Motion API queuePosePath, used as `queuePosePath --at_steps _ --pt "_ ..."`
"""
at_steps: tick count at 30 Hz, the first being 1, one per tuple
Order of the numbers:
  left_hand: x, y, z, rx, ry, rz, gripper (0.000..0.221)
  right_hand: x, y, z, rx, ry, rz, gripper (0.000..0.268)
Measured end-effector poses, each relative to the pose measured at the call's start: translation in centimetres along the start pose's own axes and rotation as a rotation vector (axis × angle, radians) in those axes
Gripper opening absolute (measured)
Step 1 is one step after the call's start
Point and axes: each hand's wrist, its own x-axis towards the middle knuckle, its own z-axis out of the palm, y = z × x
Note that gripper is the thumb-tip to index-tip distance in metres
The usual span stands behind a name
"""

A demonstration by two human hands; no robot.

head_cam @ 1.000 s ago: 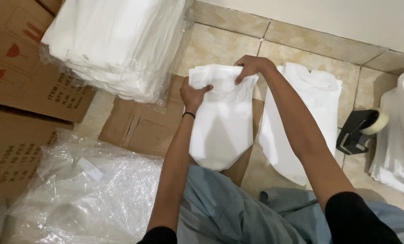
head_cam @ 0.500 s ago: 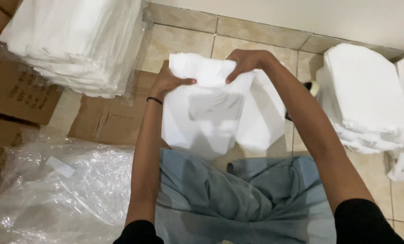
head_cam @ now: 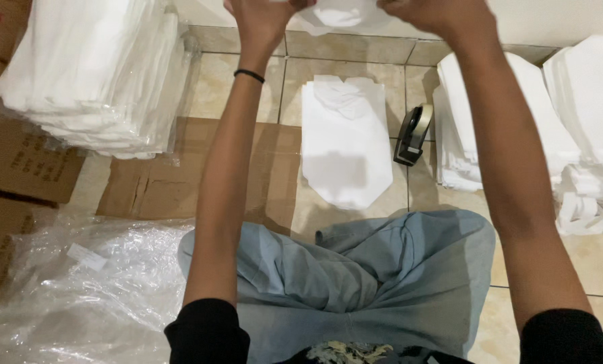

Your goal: The person folds white plastic bags by hand and stacks them together.

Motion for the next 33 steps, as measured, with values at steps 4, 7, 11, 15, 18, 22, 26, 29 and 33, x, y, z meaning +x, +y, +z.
queuePosePath --at_steps 4,7,11,15,18,22,26,29,33 --pt "-5.9 -9.9 7.3 -0.187 0.118 -0.028 0.082 -0.3 1.0 5.8 -0.368 0.445 -0.466 0.045" --pt "-14.1 -17.0 11.5 -0.190 0.107 -0.105 0.067 -2.2 3.7 14.5 -0.420 0.278 -0.384 0.028" --pt "-21.3 -18.5 11.1 -0.146 0.076 -0.022 0.043 -6.3 9.7 26.6 -0.457 0.202 -0.333 0.049" --pt "-25.2 -17.5 8.1 -0.172 -0.284 -0.155 0.046 -11.5 10.1 30.2 -0.418 0.331 -0.363 0.025" --pt "-27.0 -18.9 6.7 -0.054 -0.401 0.068 0.048 -13.9 10.3 32.1 -0.398 0.380 -0.398 0.020" --pt "-29.5 -19.5 5.1 0.383 -0.579 0.366 0.086 -16.0 10.1 34.0 -0.376 0.402 -0.430 0.019" --pt "-31.3 -13.8 2.7 0.623 -0.655 0.406 0.069 -16.5 10.5 35.2 -0.349 0.370 -0.422 0.020" --pt "-31.6 -12.2 2.3 0.608 -0.781 0.269 0.064 -16.6 10.2 34.8 -0.344 0.367 -0.441 0.021" --pt "-31.5 -12.3 2.2 0.796 -0.909 0.303 0.057 -17.9 8.1 31.8 -0.183 0.283 -0.359 0.039"
